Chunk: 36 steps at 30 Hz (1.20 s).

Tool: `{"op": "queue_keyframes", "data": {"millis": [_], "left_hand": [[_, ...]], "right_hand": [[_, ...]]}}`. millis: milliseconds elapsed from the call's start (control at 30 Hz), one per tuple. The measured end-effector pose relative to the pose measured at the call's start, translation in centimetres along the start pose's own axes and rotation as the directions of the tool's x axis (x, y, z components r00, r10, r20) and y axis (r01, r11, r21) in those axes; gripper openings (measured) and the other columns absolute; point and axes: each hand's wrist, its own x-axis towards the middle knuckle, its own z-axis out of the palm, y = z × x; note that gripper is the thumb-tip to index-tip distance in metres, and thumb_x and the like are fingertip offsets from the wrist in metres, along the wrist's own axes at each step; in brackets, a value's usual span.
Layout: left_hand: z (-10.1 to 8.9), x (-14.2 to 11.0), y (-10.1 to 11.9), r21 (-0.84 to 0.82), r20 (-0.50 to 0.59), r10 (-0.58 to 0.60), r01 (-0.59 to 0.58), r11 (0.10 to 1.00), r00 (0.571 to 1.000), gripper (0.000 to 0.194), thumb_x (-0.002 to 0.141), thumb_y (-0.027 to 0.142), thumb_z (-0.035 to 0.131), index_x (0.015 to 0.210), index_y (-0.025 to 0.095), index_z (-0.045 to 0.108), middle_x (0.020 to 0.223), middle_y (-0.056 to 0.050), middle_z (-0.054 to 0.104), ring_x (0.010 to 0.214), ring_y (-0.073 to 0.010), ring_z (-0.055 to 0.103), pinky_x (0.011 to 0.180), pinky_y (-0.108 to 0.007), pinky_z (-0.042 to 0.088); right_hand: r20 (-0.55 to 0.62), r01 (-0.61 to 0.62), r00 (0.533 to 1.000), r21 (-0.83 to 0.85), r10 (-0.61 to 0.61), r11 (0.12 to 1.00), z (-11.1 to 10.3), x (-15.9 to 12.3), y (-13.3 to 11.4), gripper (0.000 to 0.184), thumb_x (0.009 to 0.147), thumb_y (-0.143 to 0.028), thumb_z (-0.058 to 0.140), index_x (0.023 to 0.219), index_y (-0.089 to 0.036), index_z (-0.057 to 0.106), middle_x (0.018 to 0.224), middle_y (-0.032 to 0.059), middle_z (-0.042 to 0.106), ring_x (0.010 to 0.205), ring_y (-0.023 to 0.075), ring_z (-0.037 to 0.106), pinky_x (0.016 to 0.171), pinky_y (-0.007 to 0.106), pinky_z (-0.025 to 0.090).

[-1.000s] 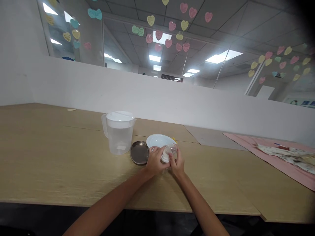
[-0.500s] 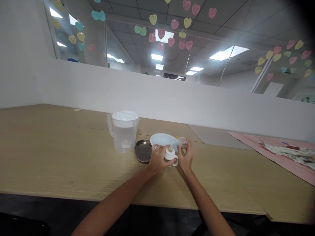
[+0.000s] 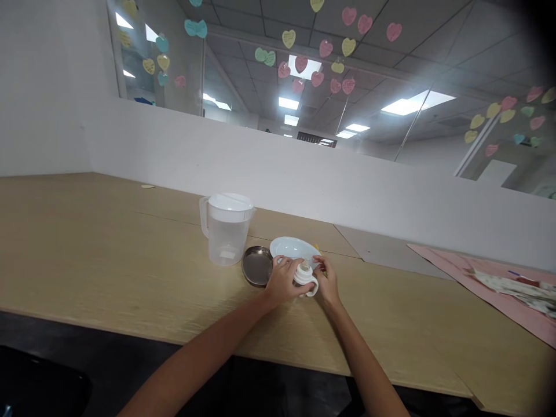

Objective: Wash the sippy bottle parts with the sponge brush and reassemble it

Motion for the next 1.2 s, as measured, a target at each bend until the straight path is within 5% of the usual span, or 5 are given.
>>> {"op": "queue_keyframes", "data": {"millis": [300,533,900,1100,1200], "left_hand": [[-0.2,0.1,0.1,-0.133,0.008,-0.097,0.097,0.986,0.995,0.061,0.058,0.047,0.066,0.110,0.020,0.048,0.099,-0.006,0.060,0.093,-0.0231,0.052,0.084,-0.036,0.039],[0.1,0.2,-0.1,-0.125,0.005,-0.155,0.155,0.980,0.988,0.070,0.050,0.035,0.070,0.114,0.020,0.044,0.090,-0.004,0.059,0.087,-0.0225,0.052,0.084,-0.037,0.039],[-0.4,0.4,-0.3,-0.249,0.085,-0.187,0.203,0.947,0.979,0.067,0.051,0.037,0.070,0.111,0.021,0.044,0.083,-0.001,0.061,0.081,-0.0199,0.056,0.078,-0.034,0.042],[-0.4,0.4,-0.2,-0.164,0.035,-0.195,0.198,0.966,0.980,0.071,0.048,0.043,0.071,0.110,0.020,0.045,0.083,-0.003,0.061,0.087,-0.0237,0.054,0.080,-0.037,0.041],[-0.3,0.4,-0.3,-0.155,0.019,-0.167,0.168,0.974,0.986,0.066,0.050,0.038,0.070,0.108,0.020,0.045,0.082,-0.002,0.060,0.084,-0.0216,0.054,0.083,-0.036,0.040]], "right_hand": [[-0.058,0.002,0.998,0.109,0.004,0.994,0.1,-0.4,-0.4,0.021,0.075,-0.030,0.042,0.081,-0.017,0.056,0.073,0.0025,0.055,0.071,0.0165,0.051,0.068,0.031,0.040],[0.193,0.191,0.963,-0.009,-0.186,0.982,0.7,-1.2,-2.2,0.038,0.064,-0.043,0.061,0.092,-0.019,0.051,0.085,0.0026,0.054,0.079,0.0177,0.050,0.073,0.031,0.040],[0.411,-0.077,0.910,0.275,-0.044,0.958,0.1,-0.2,-2.3,0.032,0.064,-0.036,0.061,0.092,-0.019,0.061,0.092,0.0060,0.063,0.086,0.0239,0.057,0.078,0.039,0.044],[0.090,0.050,0.994,0.150,-0.064,0.987,-0.1,-0.6,-1.7,0.034,0.076,-0.035,0.047,0.102,-0.018,0.059,0.093,0.0077,0.062,0.087,0.0214,0.056,0.080,0.039,0.043],[0.161,0.239,0.958,-0.003,-0.236,0.971,-0.1,-1.2,-2.0,0.040,0.078,-0.038,0.046,0.113,-0.020,0.053,0.100,0.0071,0.058,0.092,0.0208,0.053,0.085,0.038,0.039]]}}
